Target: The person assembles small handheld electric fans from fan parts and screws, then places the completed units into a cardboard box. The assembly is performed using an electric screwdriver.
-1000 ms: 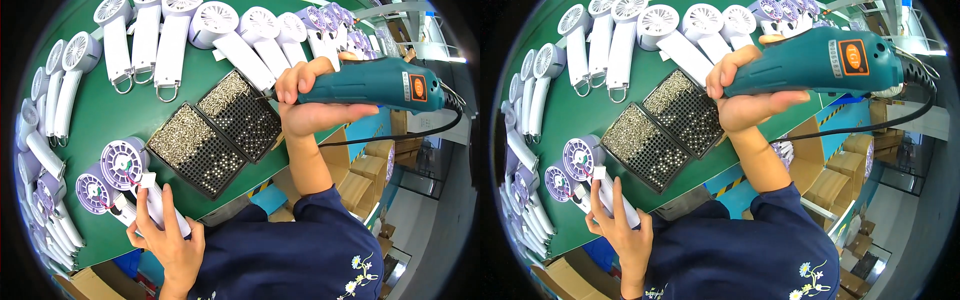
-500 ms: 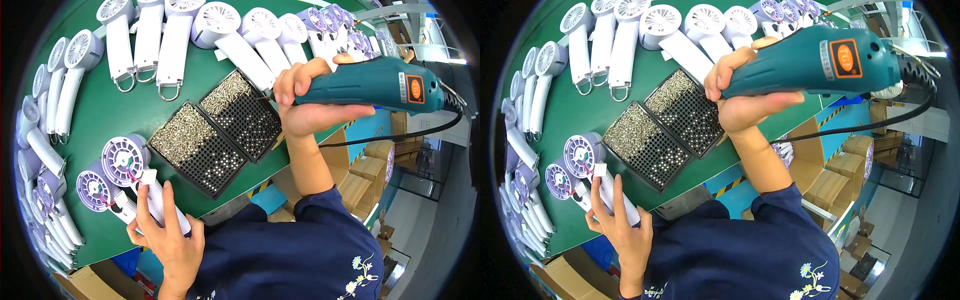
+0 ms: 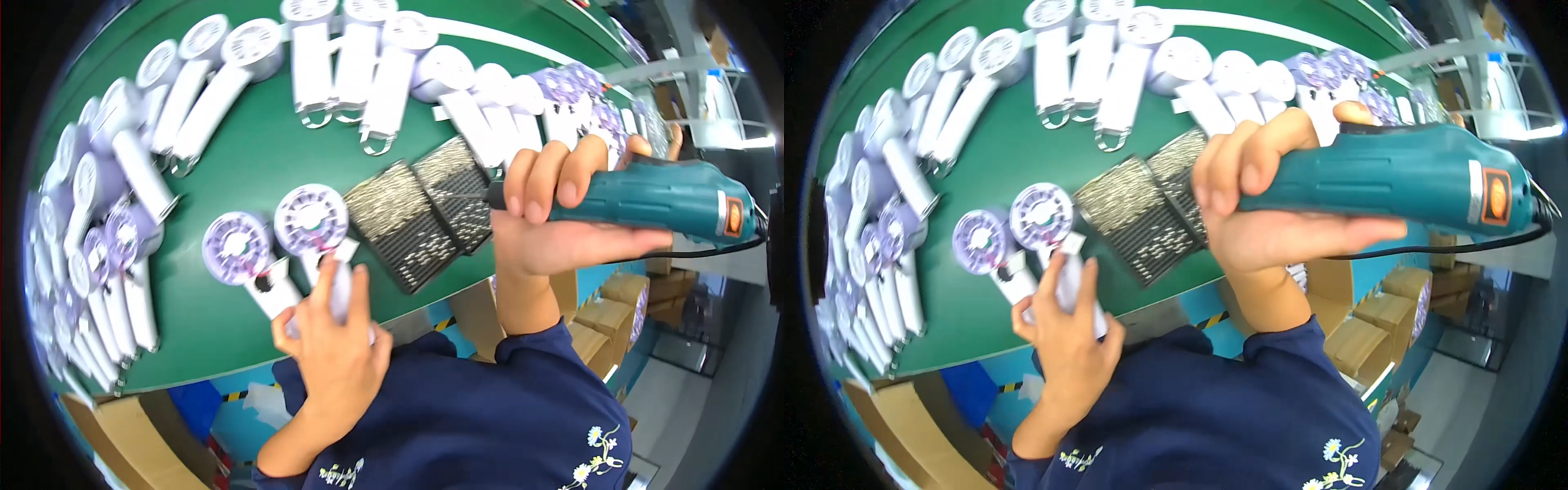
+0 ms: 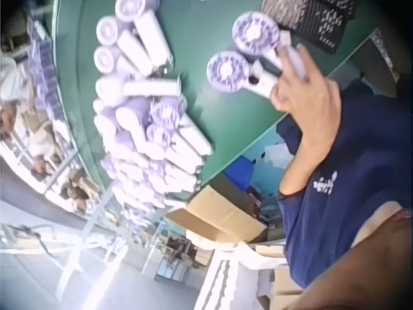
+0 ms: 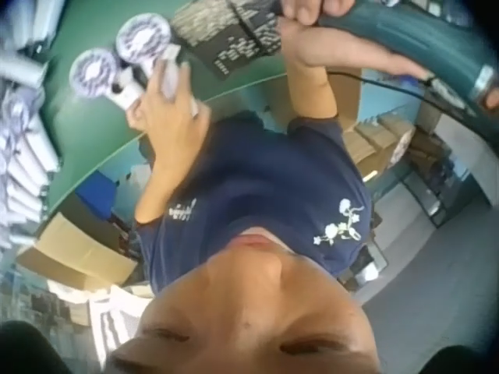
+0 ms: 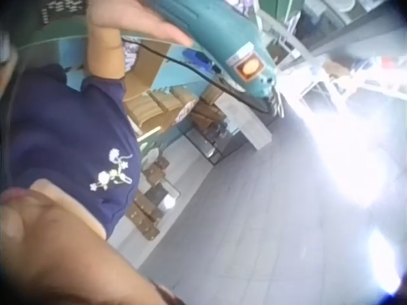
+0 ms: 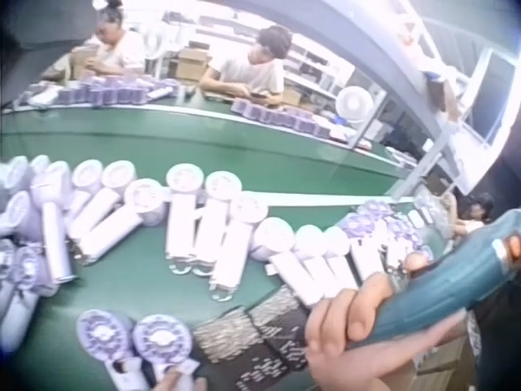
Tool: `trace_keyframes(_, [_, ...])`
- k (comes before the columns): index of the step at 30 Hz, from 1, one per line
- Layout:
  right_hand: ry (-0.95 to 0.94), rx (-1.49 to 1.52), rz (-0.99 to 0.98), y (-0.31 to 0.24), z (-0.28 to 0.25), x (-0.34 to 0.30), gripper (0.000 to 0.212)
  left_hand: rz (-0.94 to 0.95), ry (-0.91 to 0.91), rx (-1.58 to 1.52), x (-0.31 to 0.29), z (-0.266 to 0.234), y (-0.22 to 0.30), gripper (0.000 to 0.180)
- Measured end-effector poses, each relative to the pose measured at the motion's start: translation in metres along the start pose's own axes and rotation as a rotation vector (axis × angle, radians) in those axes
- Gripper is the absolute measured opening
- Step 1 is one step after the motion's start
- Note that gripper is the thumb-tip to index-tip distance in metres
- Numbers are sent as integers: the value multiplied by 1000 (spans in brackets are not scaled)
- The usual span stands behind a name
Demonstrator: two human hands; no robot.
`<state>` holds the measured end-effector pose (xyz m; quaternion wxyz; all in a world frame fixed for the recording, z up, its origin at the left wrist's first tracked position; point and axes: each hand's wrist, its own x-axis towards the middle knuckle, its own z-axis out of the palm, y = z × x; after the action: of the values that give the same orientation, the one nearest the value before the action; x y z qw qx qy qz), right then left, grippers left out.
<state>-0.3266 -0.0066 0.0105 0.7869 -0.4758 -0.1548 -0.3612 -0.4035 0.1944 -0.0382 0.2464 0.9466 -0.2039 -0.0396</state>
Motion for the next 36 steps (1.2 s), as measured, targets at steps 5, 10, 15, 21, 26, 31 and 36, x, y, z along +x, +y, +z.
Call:
trace_keyframes(5, [-320, 176, 94, 41, 49, -22, 89, 2, 48, 0, -1, 5, -4, 59])
trace_keyframes(10, [-386, 145, 114, 77, 59, -20, 99, 18, 122, -41, -2, 8, -5, 58])
trace_keyframes(15, [-187, -103, 178, 84, 71, -27, 99, 33, 158, -82, -3, 9, -9, 59])
trace_keyframes(21, [-143, -194, 260, 102, 74, -35, 100, 25, 146, -83, -4, 8, -10, 60])
trace_keyframes(26, [-174, -287, 351, 102, 74, -32, 102, 48, 147, -67, -1, 12, -10, 61])
trace_keyframes(31, [-213, -260, 307, 106, 78, -34, 95, 16, 50, -97, 0, 3, -9, 60])
trace_keyframes(36, [-226, -221, 333, 112, 75, -40, 100, 47, 98, -63, -2, 4, -11, 60])
